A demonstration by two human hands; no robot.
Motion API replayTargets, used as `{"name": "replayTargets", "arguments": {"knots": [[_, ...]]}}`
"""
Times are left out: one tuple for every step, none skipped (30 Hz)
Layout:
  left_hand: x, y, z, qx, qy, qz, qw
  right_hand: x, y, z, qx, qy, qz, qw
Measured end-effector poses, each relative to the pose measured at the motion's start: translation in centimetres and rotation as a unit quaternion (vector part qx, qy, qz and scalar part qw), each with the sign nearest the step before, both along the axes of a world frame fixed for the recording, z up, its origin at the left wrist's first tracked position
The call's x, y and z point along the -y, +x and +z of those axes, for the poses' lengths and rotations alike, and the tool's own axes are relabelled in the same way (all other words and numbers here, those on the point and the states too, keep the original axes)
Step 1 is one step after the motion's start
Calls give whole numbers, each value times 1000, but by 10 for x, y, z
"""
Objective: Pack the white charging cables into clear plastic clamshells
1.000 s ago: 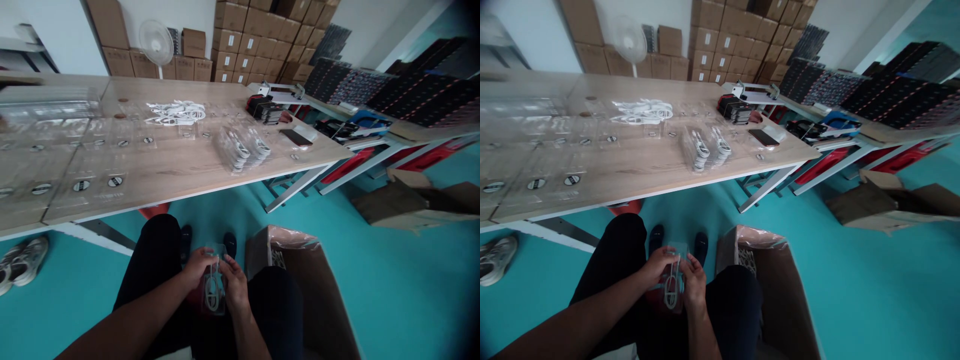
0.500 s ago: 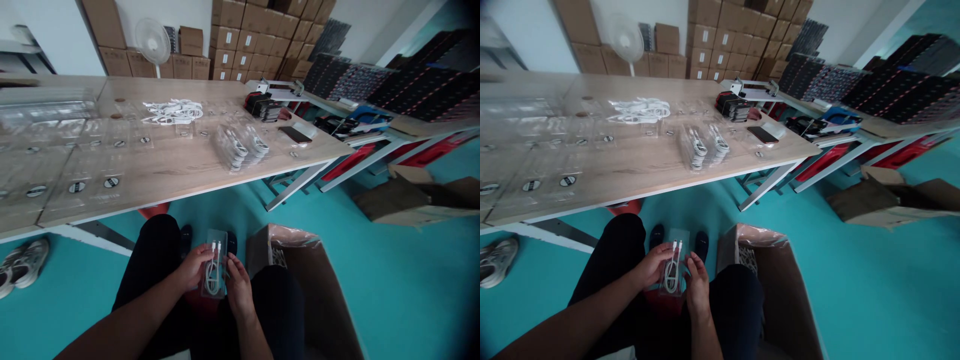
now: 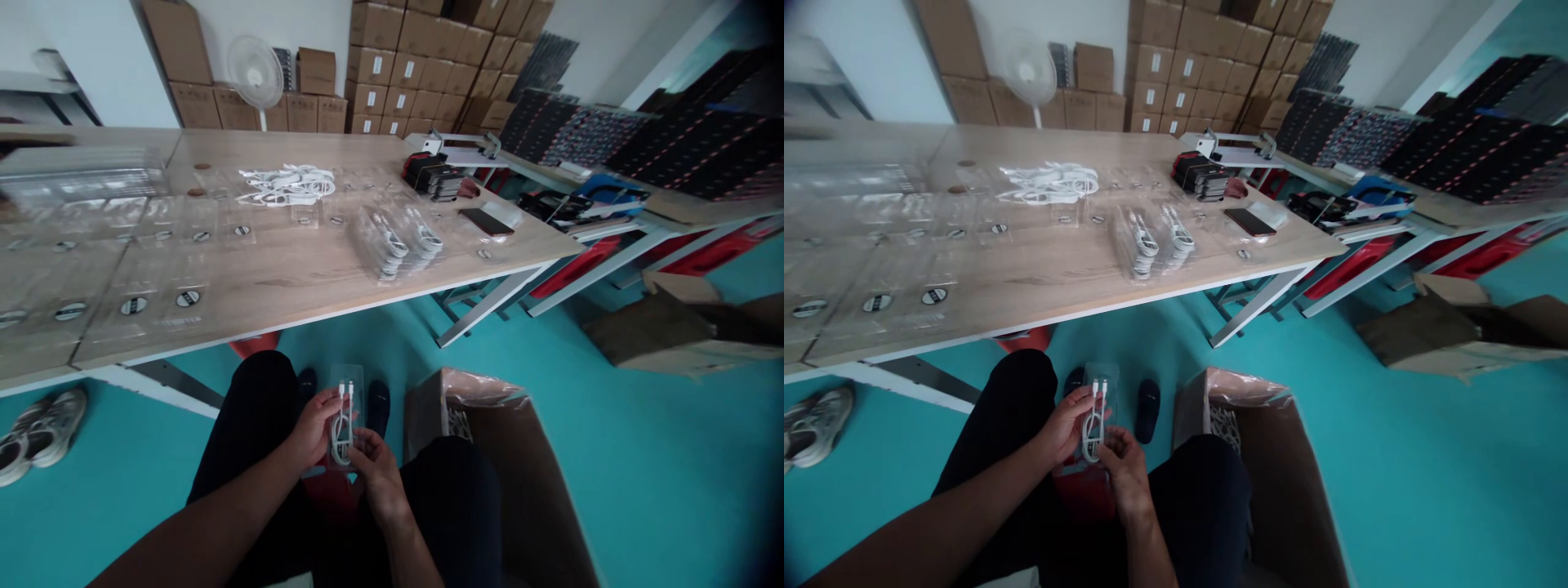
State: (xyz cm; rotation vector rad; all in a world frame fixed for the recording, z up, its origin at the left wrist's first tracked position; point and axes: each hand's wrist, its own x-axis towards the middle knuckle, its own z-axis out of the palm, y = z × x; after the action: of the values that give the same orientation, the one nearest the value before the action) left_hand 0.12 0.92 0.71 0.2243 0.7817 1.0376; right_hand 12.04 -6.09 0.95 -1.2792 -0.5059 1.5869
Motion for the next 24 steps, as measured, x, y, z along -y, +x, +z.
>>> {"name": "replayTargets", "arguments": {"knots": [[1, 0, 0, -5, 1, -3, 1000, 0, 1, -1, 3, -1, 8, 1000], [1, 1, 0, -12, 2, -6, 1000, 1, 1, -2, 3, -3, 14, 1000], [2, 1, 1, -17, 3, -10, 1000, 1, 2, -3, 2, -7, 18, 1000], [3, 2, 1, -19, 5, -14, 1000, 1, 2, -4, -2, -13, 19, 1000], [4, 3, 2, -19, 9, -20, 1000, 1, 3, -4, -7, -18, 16, 1000], [5, 3, 2, -17, 13, -27, 999, 0, 3, -5, -9, -22, 9, 1000], [6, 4, 2, -15, 17, -33, 999, -1, 3, -5, -3, -23, 1, 1000], [6, 5, 2, -12, 22, -37, 999, -2, 3, -6, 10, -24, -8, 1000], [7, 5, 2, -10, 26, -42, 999, -3, 3, -6, 29, -23, -17, 999], [8, 5, 2, -6, 31, -46, 998, -5, 3, -6, 52, -21, -24, 998], [8, 5, 1, 0, 34, -50, 998, -6, 3, -6, 73, -18, -29, 997], [8, 5, 1, 6, 35, -53, 998, -7, 3, -5, 90, -14, -34, 995], [8, 4, 1, 14, 35, -54, 998, -8, 3, -5, 102, -8, -38, 994], [8, 4, 2, 20, 33, -54, 998, -8, 3, -4, 112, -1, -41, 993], [9, 4, 2, 26, 32, -53, 998, -8, 3, -3, 122, 6, -43, 992], [9, 3, 2, 30, 32, -53, 998, -9, 3, -3, 132, 13, -46, 990], [9, 3, 3, 33, 33, -54, 997, -9, 3, -3, 141, 18, -48, 989], [9, 3, 3, 35, 35, -54, 997, -9, 3, -2, 148, 22, -49, 988], [9, 3, 3, 35, 35, -56, 997, -9, 3, -2, 151, 24, -50, 987], [9, 3, 3, 35, 36, -59, 997, -9, 3, -2, 151, 25, -50, 987], [10, 4, 3, 35, 36, -60, 997, -8, 2, -2, 149, 24, -50, 987], [10, 4, 3, 35, 37, -60, 997, -8, 2, -1, 146, 22, -49, 988], [9, 4, 3, 35, 39, -60, 997, -7, 2, -1, 141, 19, -48, 989], [9, 4, 3, 35, 41, -60, 997, -7, 2, -1, 135, 17, -48, 989]]}}
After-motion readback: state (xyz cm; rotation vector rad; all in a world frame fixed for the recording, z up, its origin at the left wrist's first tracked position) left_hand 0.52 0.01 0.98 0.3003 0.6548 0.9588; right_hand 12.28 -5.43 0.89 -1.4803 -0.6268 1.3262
